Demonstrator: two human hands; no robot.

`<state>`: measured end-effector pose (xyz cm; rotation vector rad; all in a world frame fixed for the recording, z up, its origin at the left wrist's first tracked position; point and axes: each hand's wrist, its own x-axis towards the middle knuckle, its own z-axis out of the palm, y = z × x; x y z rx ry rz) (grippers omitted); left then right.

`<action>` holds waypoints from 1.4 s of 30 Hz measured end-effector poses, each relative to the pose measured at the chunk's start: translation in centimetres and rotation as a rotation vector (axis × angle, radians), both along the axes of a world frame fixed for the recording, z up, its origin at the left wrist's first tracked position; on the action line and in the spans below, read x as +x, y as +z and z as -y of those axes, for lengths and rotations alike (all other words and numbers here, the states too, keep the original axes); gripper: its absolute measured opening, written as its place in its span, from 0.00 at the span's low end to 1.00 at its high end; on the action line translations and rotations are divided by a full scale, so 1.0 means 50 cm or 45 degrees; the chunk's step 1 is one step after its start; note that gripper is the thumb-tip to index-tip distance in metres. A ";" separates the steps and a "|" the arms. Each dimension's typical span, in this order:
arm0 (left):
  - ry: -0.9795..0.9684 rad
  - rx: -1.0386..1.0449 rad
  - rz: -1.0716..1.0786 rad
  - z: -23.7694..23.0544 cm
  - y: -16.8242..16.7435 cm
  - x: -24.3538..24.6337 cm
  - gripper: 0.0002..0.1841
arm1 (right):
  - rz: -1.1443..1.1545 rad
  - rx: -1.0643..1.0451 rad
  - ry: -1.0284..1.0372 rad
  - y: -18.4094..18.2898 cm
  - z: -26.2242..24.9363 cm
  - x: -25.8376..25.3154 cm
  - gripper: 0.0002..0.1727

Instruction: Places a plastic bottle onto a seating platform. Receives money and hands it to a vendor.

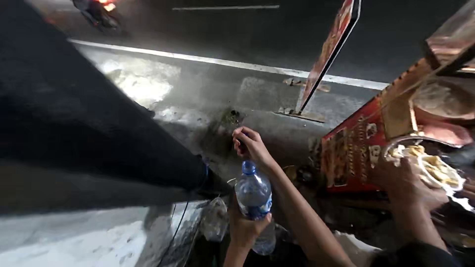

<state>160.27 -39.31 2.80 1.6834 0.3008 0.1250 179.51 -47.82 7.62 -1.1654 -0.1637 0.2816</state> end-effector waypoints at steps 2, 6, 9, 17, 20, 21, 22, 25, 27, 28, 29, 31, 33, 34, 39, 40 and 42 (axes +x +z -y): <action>0.017 0.020 0.054 -0.006 -0.018 0.082 0.49 | 0.005 -0.010 0.037 -0.015 0.001 0.071 0.12; 0.021 0.136 0.097 -0.020 -0.044 0.230 0.50 | -0.011 -0.044 0.040 -0.031 -0.004 0.206 0.12; 0.062 0.136 0.037 -0.018 -0.050 0.324 0.49 | 0.003 -0.080 0.076 -0.043 -0.012 0.303 0.12; 0.293 0.247 -0.398 -0.032 -0.059 0.511 0.49 | 0.095 -0.301 0.449 -0.141 -0.093 0.561 0.11; 0.366 0.299 -0.518 -0.053 -0.081 0.589 0.49 | -0.034 -0.315 0.707 -0.181 -0.148 0.656 0.13; 0.392 0.326 -0.548 -0.061 -0.091 0.623 0.49 | -0.052 -0.293 0.789 -0.193 -0.170 0.690 0.13; 0.426 0.341 -0.571 -0.069 -0.105 0.661 0.49 | -0.050 -0.279 0.859 -0.205 -0.195 0.725 0.14; 0.559 0.307 -0.613 -0.082 -0.146 0.765 0.45 | -0.004 -0.357 1.038 -0.262 -0.258 0.828 0.14; 0.627 0.285 -0.632 -0.088 -0.160 0.826 0.41 | 0.016 -0.429 1.072 -0.294 -0.286 0.875 0.13; 0.638 0.273 -0.655 -0.095 -0.164 0.858 0.40 | 0.028 -0.423 1.085 -0.303 -0.300 0.903 0.13; 0.640 0.250 -0.697 -0.103 -0.168 0.889 0.39 | 0.060 -0.398 1.101 -0.316 -0.312 0.930 0.13; 0.648 0.195 -0.787 -0.122 -0.180 0.944 0.39 | 0.133 -0.389 1.134 -0.343 -0.340 0.990 0.15; 0.659 0.175 -0.863 -0.134 -0.197 0.971 0.40 | 0.198 -0.511 1.198 -0.367 -0.358 1.031 0.19; 0.660 0.176 -0.888 -0.139 -0.203 0.983 0.40 | 0.226 -0.581 1.230 -0.372 -0.364 1.045 0.21; 0.604 0.168 -0.985 -0.169 -0.212 1.040 0.40 | 0.429 -0.706 1.390 -0.402 -0.420 1.097 0.17; 0.599 0.157 -1.006 -0.174 -0.215 1.045 0.40 | 0.515 -0.725 1.419 -0.414 -0.432 1.103 0.16; 0.608 0.118 -1.041 -0.186 -0.221 1.055 0.40 | 0.554 -0.786 1.492 -0.419 -0.452 1.115 0.17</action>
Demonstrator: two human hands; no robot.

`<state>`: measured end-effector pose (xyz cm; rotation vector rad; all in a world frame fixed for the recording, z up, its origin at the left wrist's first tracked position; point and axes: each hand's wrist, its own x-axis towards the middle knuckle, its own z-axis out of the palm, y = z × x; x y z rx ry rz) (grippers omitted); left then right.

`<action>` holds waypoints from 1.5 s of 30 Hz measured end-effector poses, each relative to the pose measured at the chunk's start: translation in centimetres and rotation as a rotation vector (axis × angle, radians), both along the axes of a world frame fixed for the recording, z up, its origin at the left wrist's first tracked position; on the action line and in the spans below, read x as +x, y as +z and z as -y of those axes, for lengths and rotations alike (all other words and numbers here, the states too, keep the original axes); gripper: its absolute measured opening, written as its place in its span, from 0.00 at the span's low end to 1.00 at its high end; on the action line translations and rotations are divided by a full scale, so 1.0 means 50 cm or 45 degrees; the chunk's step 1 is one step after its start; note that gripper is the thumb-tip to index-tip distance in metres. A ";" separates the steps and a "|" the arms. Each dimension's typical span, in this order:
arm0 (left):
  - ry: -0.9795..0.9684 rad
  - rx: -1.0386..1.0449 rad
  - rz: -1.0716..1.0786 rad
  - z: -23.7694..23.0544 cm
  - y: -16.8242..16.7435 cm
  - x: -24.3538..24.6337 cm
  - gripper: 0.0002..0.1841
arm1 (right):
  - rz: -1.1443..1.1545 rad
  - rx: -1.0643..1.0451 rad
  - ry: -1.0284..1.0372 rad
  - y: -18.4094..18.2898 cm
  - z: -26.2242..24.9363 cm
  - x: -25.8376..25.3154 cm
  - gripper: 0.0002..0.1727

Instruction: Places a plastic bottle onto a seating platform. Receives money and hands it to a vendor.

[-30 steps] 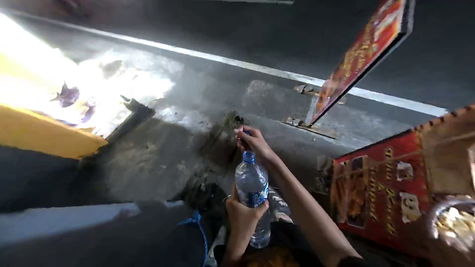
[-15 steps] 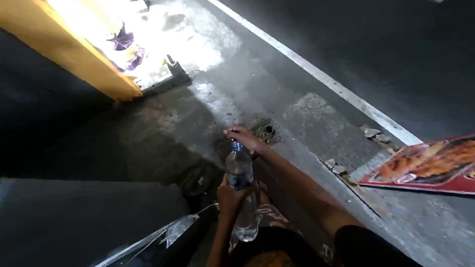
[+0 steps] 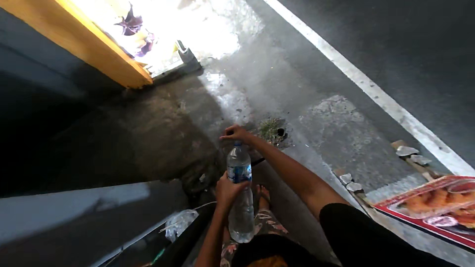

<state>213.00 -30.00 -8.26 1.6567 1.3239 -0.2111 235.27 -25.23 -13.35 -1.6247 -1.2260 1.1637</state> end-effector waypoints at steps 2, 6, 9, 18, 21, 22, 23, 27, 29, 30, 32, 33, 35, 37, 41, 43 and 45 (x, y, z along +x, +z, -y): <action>0.034 -0.021 -0.017 -0.012 -0.006 0.005 0.40 | -0.052 -0.025 0.005 0.004 -0.008 0.005 0.17; 0.069 -0.032 -0.059 -0.035 -0.004 0.009 0.38 | -0.306 -0.082 0.017 -0.009 -0.020 0.002 0.12; 0.047 -0.004 -0.117 -0.046 0.000 0.016 0.39 | -0.653 -0.109 -0.078 -0.070 -0.034 -0.002 0.11; 0.047 0.019 -0.162 -0.068 -0.005 0.037 0.42 | -1.226 -0.073 -0.555 -0.059 -0.084 -0.011 0.28; 0.058 0.026 -0.130 -0.065 -0.002 0.042 0.42 | -1.635 -0.009 -0.563 -0.054 -0.095 -0.003 0.21; 0.048 0.033 -0.124 -0.064 -0.001 0.044 0.42 | -1.630 -0.007 -0.553 -0.050 -0.094 -0.003 0.20; 0.029 0.044 -0.117 -0.063 0.000 0.045 0.43 | -1.533 -0.006 -0.564 -0.044 -0.090 -0.003 0.21; 0.010 0.156 -0.049 -0.050 -0.003 0.041 0.48 | -0.987 -0.115 -0.684 -0.045 -0.084 0.012 0.30; 0.035 0.202 -0.008 -0.031 -0.006 0.028 0.53 | -0.728 -0.144 -0.646 -0.039 -0.067 0.013 0.30; 0.060 0.232 0.022 -0.018 -0.008 0.019 0.55 | -0.641 -0.124 -0.570 -0.022 -0.052 0.013 0.29; 0.135 0.310 0.123 0.000 -0.011 0.000 0.56 | -0.470 -0.027 -0.387 0.035 -0.027 0.005 0.28; 0.180 0.366 0.194 0.007 -0.015 -0.011 0.55 | -0.383 0.045 -0.293 0.058 -0.015 -0.005 0.29; 0.256 0.440 0.286 0.030 -0.012 -0.039 0.53 | -0.215 0.161 -0.076 0.089 0.023 -0.030 0.30; 0.312 0.462 0.345 0.053 0.003 -0.072 0.52 | -0.039 0.297 0.144 0.109 0.063 -0.060 0.30; 0.319 0.428 0.371 0.104 0.054 -0.171 0.53 | 0.143 0.461 0.377 0.172 0.128 -0.159 0.30; 0.315 0.374 0.380 0.136 0.086 -0.232 0.54 | 0.245 0.556 0.468 0.207 0.154 -0.210 0.30; 0.343 0.397 0.402 0.171 0.103 -0.297 0.51 | 0.426 0.712 0.599 0.252 0.167 -0.268 0.26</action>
